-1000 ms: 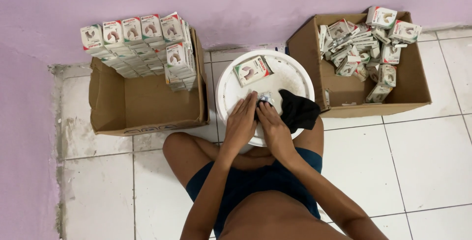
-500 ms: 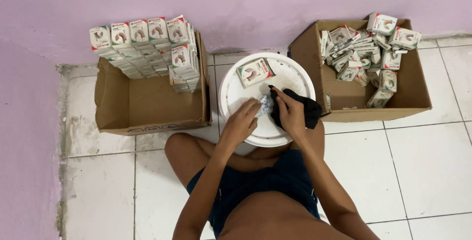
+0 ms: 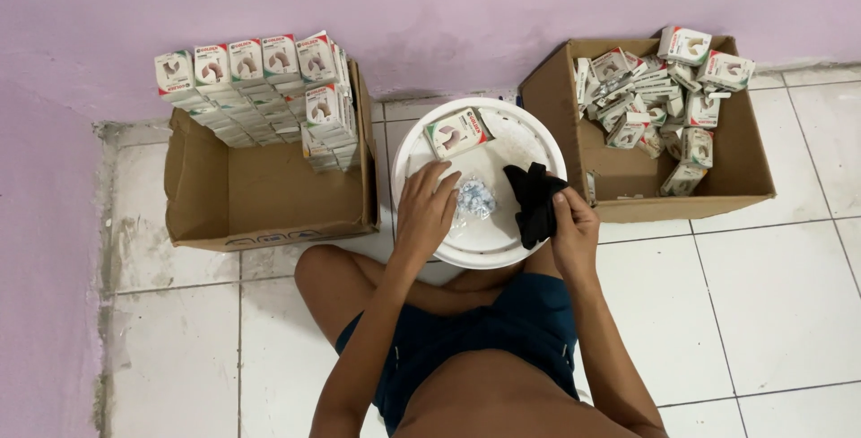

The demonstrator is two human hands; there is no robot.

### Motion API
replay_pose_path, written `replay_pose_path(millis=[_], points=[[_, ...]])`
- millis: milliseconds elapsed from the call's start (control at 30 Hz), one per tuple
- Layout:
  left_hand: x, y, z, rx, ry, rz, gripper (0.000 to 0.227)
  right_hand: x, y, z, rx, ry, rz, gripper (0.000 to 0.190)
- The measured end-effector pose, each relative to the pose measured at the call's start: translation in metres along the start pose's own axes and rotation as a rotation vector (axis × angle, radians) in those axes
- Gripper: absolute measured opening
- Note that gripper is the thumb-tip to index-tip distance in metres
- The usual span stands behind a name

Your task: The person is sitting on the floor, wiping small product boxes with a cloth and packing them into a cardboard box.

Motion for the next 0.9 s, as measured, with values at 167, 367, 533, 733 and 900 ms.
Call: replay_pose_path(millis=[167,367,533,733,900], points=[[0.017,0.023,0.017,0.003,-0.169,0.042,0.039,0.057,-0.072,0.028,-0.211,-0.120,0.308,0.035],[0.021,0.024,0.016,0.055,-0.267,0.014,0.046,0.121,-0.066,0.048,-0.376,-0.414,0.690,0.038],[0.039,0.013,0.023,0.072,-0.328,0.035,0.055,0.127,0.008,0.053,-0.554,-0.498,1.070,0.044],[0.040,0.014,0.020,0.076,-0.335,-0.018,0.062,0.141,0.030,0.030,-0.267,-0.667,1.192,0.062],[0.039,0.011,0.017,0.023,-0.300,0.019,0.057,0.142,0.017,0.051,-0.492,-0.577,1.142,0.054]])
Point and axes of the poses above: each hand's wrist, its own z-axis away from the middle knuckle, its own x-axis out of the palm, y = z × x, the point moved 10 cm from there along -z, towards the middle knuckle, and after that the axes turned 11 degrees about -z, right-handed, at the moved point
